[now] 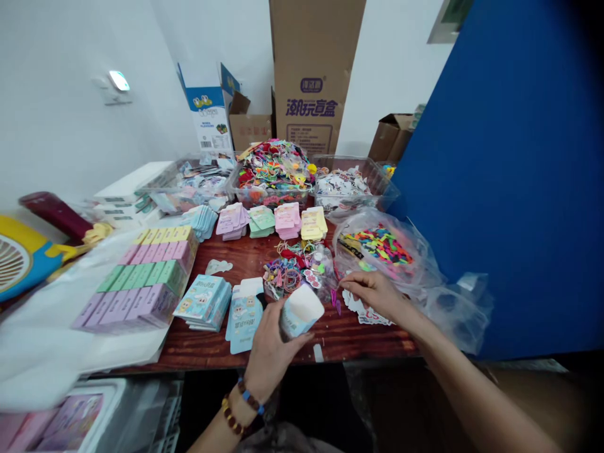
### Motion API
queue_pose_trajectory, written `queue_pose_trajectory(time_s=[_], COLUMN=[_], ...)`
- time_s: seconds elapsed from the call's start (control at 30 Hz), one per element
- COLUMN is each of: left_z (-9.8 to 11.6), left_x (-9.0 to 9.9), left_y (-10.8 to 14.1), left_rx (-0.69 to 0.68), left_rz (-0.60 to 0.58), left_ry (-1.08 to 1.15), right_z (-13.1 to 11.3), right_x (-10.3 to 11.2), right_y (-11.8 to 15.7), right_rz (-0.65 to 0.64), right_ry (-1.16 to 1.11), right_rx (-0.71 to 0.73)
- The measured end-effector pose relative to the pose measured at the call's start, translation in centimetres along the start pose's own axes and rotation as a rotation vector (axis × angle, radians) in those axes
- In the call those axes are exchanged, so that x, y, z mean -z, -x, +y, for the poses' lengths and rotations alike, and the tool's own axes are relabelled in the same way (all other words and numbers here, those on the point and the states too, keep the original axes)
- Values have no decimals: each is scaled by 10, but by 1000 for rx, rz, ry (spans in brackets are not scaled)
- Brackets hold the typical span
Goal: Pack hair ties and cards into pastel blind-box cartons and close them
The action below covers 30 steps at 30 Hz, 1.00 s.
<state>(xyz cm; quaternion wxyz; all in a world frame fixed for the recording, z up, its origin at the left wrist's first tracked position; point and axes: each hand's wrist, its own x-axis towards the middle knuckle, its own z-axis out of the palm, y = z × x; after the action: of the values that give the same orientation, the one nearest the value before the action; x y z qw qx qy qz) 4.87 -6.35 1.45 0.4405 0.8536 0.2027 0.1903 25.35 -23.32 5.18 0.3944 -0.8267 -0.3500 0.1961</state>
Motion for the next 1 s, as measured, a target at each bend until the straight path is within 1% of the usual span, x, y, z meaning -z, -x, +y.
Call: queue_pose_trajectory(time_s=[0.07,0.13,0.23,0.37,0.47,0.53,0.6,0.7,0.77,0.83,0.93,1.0], left_z=[-8,-15,-20,-21,-23,-25,-27,-29,-28,-26,-22,-20], left_x=[13,23,31,34,34,34,33,33,33,32,30,29], left_y=[9,17,24,26,26,26,25,24,24,23,22,22], left_rx=[77,105,59,-7,-31,-49,-69,-106,-137,-169,-209,-227], left_rz=[38,74,101,87,84,82,75,43,22,17,29,30], left_ry=[35,56,71,64,76,92,111,139,153,161,156,156], right_z=[13,16,6,-11,-13,-9,-3,14,29,43,53,51], right_x=[-11,-23,-38,-53,-58,-55,-45,-20,-3,10,16,13], right_y=[-10,-19,-28,-36,-37,-36,-30,-16,-3,11,24,25], right_rz=[-14,-37,-33,72,59,59,104,183,187,164,136,130], right_ry=[64,140,237,453,492,466,430,381,397,434,452,416], right_rx=[-28,-6,16,-42,-68,-62,-58,-83,-143,-211,-280,-295])
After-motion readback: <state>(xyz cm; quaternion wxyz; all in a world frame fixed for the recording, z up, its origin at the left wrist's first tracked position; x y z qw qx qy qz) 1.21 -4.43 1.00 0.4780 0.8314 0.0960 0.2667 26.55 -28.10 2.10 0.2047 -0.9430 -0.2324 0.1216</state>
